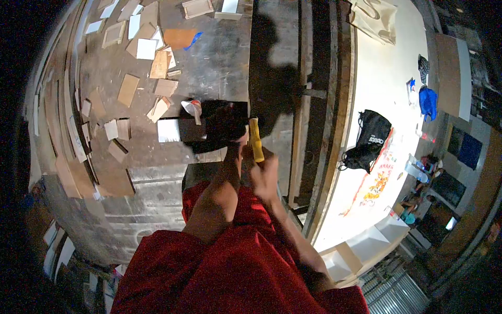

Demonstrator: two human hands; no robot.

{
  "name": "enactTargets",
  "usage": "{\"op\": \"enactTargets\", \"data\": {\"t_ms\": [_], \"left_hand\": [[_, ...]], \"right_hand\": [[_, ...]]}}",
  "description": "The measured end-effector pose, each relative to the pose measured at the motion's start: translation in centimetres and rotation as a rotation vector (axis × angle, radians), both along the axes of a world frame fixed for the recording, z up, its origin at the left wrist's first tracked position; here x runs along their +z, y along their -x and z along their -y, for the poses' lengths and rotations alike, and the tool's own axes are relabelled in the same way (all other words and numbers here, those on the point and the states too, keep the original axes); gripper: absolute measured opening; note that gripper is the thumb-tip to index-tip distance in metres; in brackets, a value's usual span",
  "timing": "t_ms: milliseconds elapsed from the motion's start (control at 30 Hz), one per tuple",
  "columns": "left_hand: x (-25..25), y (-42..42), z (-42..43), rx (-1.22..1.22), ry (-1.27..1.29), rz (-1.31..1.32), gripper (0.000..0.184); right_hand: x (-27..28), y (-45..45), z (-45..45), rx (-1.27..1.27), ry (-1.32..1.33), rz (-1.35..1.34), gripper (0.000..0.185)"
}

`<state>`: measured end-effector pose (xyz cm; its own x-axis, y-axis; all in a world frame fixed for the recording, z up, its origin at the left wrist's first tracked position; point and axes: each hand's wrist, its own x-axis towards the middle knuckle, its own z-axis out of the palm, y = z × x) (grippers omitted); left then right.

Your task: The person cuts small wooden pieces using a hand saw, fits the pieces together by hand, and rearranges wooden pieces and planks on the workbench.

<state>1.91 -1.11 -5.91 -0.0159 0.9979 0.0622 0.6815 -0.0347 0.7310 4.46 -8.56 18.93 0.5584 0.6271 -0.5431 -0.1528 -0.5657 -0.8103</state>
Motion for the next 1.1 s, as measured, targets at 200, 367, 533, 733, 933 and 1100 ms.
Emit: {"op": "enactTargets", "data": {"t_ms": [200,367,533,733,933,1100], "left_hand": [[0.3,-0.5,-0.9,0.006,-0.006,0.009,0.031],[-0.2,-0.2,-0.7,0.022,0.000,0.010,0.031],[0.3,0.0,-0.8,0.028,0.002,0.013,0.031],[0.7,0.3,-0.2,0.032,0.014,0.001,0.031],[1.1,0.8,-0.2,0.029,0.018,-0.009,0.031],[1.0,0.6,-0.2,0.034,0.023,-0.016,0.031]], "right_hand": [[3.0,-2.4,0.5,0.084,-0.125,-0.022,0.036],[6.6,-1.9,-0.5,-0.236,0.172,-0.060,0.030],[3.0,-2.5,3.2,-0.013,0.141,0.090,0.028],[1.3,-1.2,2.1,-0.174,0.121,0.004,0.028],[3.0,-1.0,0.9,-0.115,0.118,-0.055,0.030],[1.6,-1.2,0.4,-0.085,0.047,-0.027,0.031]]}}
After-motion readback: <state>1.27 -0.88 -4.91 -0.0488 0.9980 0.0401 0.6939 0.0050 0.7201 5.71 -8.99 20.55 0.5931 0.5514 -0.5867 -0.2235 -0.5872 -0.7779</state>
